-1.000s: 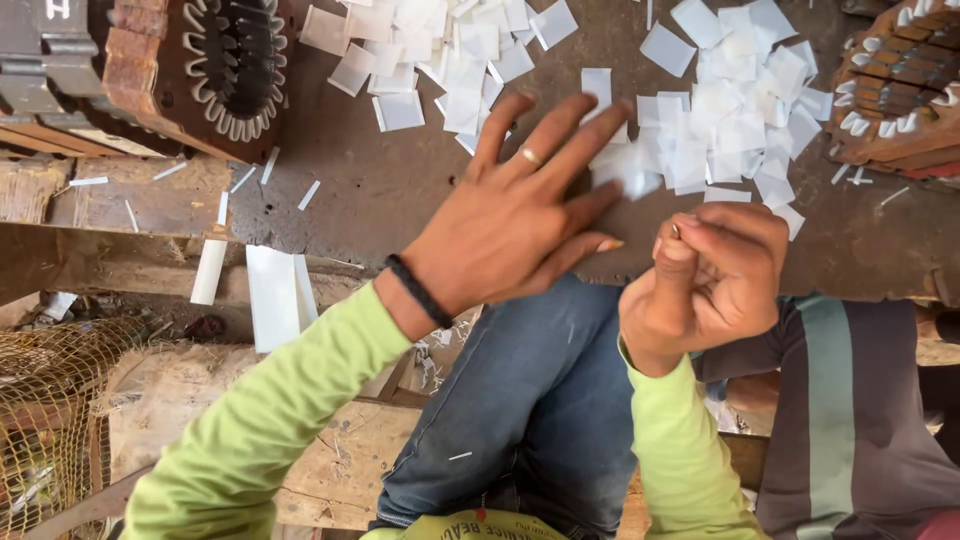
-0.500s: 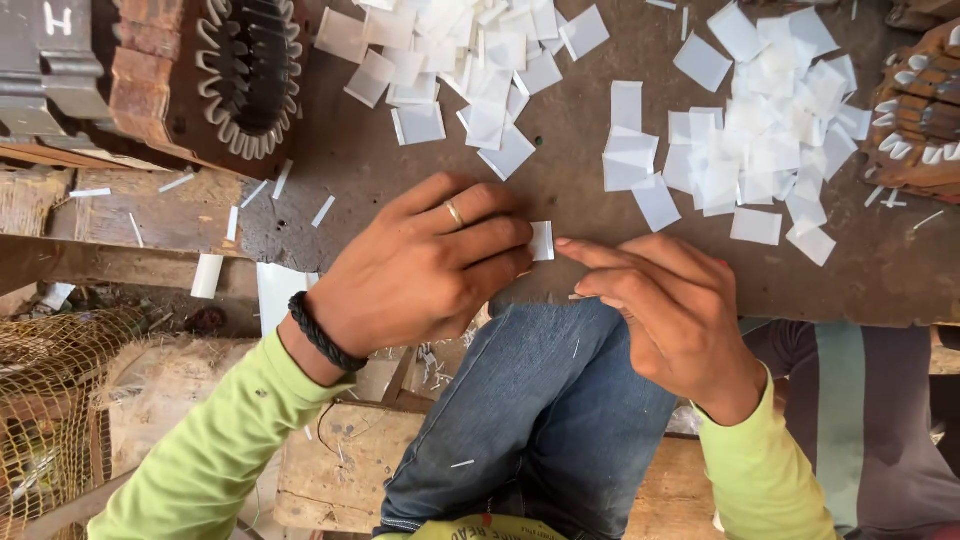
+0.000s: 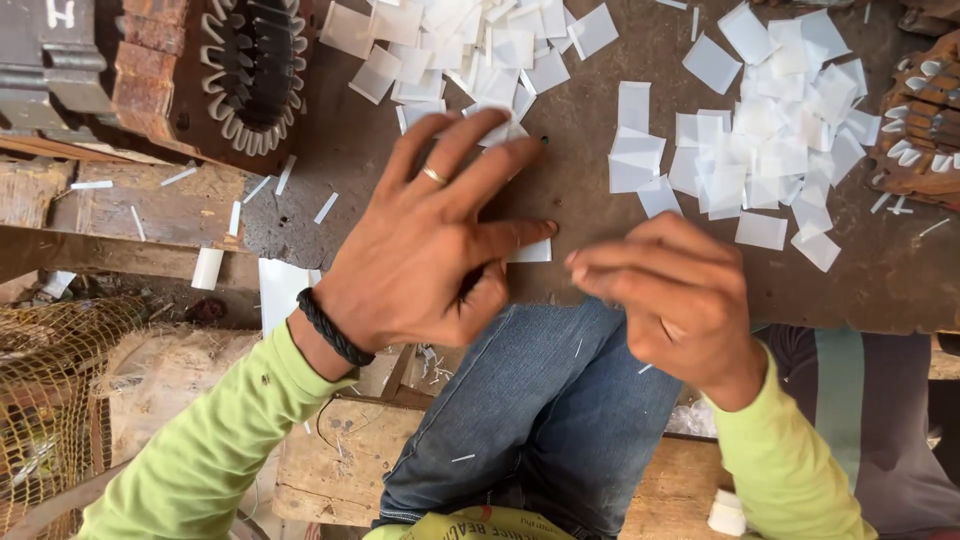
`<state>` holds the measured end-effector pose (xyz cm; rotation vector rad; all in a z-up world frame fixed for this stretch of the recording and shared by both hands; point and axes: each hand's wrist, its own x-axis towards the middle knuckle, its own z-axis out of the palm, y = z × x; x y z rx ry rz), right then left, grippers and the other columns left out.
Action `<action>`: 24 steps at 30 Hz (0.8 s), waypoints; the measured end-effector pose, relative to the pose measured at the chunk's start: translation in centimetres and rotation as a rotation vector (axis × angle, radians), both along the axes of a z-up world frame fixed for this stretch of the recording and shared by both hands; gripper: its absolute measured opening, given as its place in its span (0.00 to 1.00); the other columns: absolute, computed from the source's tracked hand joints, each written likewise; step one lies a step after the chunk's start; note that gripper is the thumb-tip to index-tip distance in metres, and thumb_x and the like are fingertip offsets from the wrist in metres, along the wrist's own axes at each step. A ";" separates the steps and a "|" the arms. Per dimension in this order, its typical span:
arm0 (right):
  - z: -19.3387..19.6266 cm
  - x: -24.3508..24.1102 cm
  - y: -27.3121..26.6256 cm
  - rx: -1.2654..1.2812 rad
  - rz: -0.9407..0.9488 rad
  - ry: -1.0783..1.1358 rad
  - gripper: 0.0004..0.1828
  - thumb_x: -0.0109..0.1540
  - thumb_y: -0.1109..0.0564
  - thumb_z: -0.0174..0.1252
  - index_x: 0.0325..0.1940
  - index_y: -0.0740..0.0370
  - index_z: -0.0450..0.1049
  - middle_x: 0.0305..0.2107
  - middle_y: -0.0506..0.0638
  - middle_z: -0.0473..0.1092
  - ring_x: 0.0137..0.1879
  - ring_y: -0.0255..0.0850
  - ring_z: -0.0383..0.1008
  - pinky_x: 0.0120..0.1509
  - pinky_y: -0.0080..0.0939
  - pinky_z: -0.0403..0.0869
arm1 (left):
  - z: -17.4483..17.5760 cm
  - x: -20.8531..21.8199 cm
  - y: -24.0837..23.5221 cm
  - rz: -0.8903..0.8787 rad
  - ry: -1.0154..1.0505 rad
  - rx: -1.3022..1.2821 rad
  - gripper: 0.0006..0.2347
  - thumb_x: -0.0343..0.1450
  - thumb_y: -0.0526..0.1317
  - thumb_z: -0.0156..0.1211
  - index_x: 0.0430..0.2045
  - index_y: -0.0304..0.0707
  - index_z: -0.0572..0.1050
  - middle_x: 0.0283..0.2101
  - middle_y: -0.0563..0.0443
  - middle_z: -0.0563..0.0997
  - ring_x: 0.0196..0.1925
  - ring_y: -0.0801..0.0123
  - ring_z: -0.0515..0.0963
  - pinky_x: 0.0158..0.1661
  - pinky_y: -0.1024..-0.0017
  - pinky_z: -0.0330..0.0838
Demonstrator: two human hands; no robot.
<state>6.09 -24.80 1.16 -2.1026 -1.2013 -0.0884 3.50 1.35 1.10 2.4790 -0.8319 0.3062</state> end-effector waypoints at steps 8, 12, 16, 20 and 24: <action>1.2 0.9 2.9 -0.117 -0.215 -0.109 0.12 0.50 0.73 0.58 0.34 0.66 0.80 0.35 0.48 0.75 0.38 0.43 0.70 0.38 0.43 0.69 | 0.1 0.1 0.0 0.068 0.132 -0.118 0.18 0.63 0.44 0.51 0.39 0.50 0.88 0.77 0.42 0.57 0.79 0.41 0.51 0.75 0.39 0.39; 1.2 1.7 2.1 -0.145 -0.104 -0.084 0.09 0.51 0.73 0.60 0.31 0.65 0.79 0.33 0.45 0.77 0.35 0.41 0.69 0.33 0.41 0.69 | 0.1 -0.2 -0.1 0.091 0.135 -0.082 0.18 0.63 0.43 0.52 0.40 0.51 0.88 0.78 0.44 0.56 0.79 0.42 0.51 0.75 0.38 0.38; 1.2 1.8 1.4 -0.141 -0.065 0.040 0.12 0.47 0.74 0.57 0.29 0.63 0.78 0.31 0.43 0.76 0.36 0.38 0.72 0.33 0.40 0.69 | -0.2 -0.8 -0.2 0.090 0.092 0.008 0.17 0.64 0.44 0.56 0.43 0.56 0.88 0.78 0.48 0.57 0.79 0.45 0.51 0.75 0.38 0.37; 0.4 1.2 1.7 -0.046 -0.133 -0.023 0.12 0.51 0.73 0.58 0.33 0.62 0.79 0.33 0.45 0.75 0.37 0.39 0.71 0.36 0.41 0.70 | -0.8 -0.8 0.1 -0.015 0.031 0.041 0.15 0.70 0.51 0.61 0.45 0.51 0.85 0.75 0.50 0.59 0.76 0.47 0.52 0.71 0.37 0.39; 0.6 0.2 3.5 -0.158 -0.346 -0.138 0.12 0.48 0.72 0.60 0.33 0.64 0.80 0.30 0.47 0.72 0.37 0.45 0.70 0.37 0.45 0.69 | -0.7 -1.2 0.2 -0.096 -0.079 0.146 0.20 0.72 0.55 0.61 0.53 0.48 0.84 0.75 0.57 0.63 0.76 0.58 0.57 0.71 0.40 0.44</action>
